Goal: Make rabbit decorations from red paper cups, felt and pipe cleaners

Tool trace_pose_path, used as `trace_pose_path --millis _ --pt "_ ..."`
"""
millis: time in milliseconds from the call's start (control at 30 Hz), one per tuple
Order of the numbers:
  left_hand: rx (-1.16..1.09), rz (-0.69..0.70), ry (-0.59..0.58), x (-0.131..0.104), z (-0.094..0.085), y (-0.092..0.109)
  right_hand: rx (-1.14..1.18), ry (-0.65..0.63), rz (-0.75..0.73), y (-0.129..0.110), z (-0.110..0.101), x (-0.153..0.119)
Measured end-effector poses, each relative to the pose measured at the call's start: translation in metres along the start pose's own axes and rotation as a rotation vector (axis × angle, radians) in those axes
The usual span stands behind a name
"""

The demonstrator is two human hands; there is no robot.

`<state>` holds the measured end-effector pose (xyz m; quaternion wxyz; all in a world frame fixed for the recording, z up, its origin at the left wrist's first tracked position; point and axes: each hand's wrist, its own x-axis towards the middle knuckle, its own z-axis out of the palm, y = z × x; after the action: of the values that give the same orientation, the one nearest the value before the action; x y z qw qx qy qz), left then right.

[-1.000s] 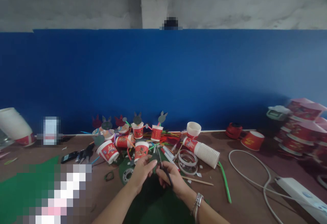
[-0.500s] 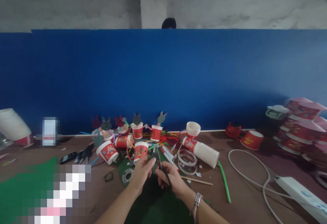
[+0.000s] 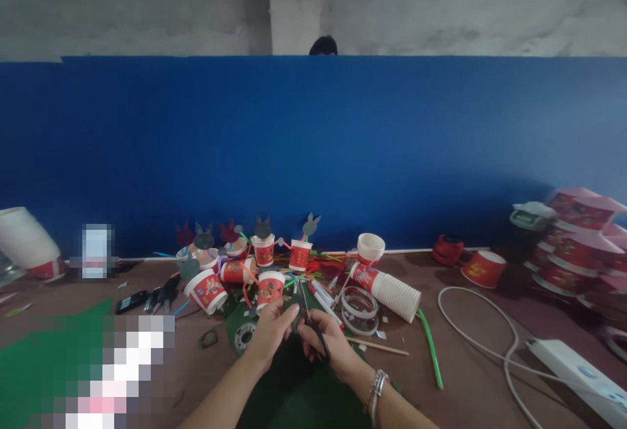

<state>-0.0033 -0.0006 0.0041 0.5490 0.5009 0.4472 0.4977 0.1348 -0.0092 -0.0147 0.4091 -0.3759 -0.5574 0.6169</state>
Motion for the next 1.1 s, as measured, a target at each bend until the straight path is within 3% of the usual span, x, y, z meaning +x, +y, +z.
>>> trace_pose_path --millis 233,500,767,1100 --pt "0.001 0.012 0.000 0.001 -0.001 0.000 -0.009 0.017 0.024 -0.003 0.000 -0.001" --pt "0.048 0.024 0.079 0.000 0.000 -0.002 -0.019 0.028 0.007 -0.003 -0.001 0.000" --pt "0.128 0.074 -0.012 0.004 -0.006 -0.002 -0.003 -0.005 0.026 -0.005 -0.001 0.000" --pt "0.166 0.075 -0.030 0.005 -0.011 0.000 -0.035 0.019 0.036 -0.004 -0.002 0.001"
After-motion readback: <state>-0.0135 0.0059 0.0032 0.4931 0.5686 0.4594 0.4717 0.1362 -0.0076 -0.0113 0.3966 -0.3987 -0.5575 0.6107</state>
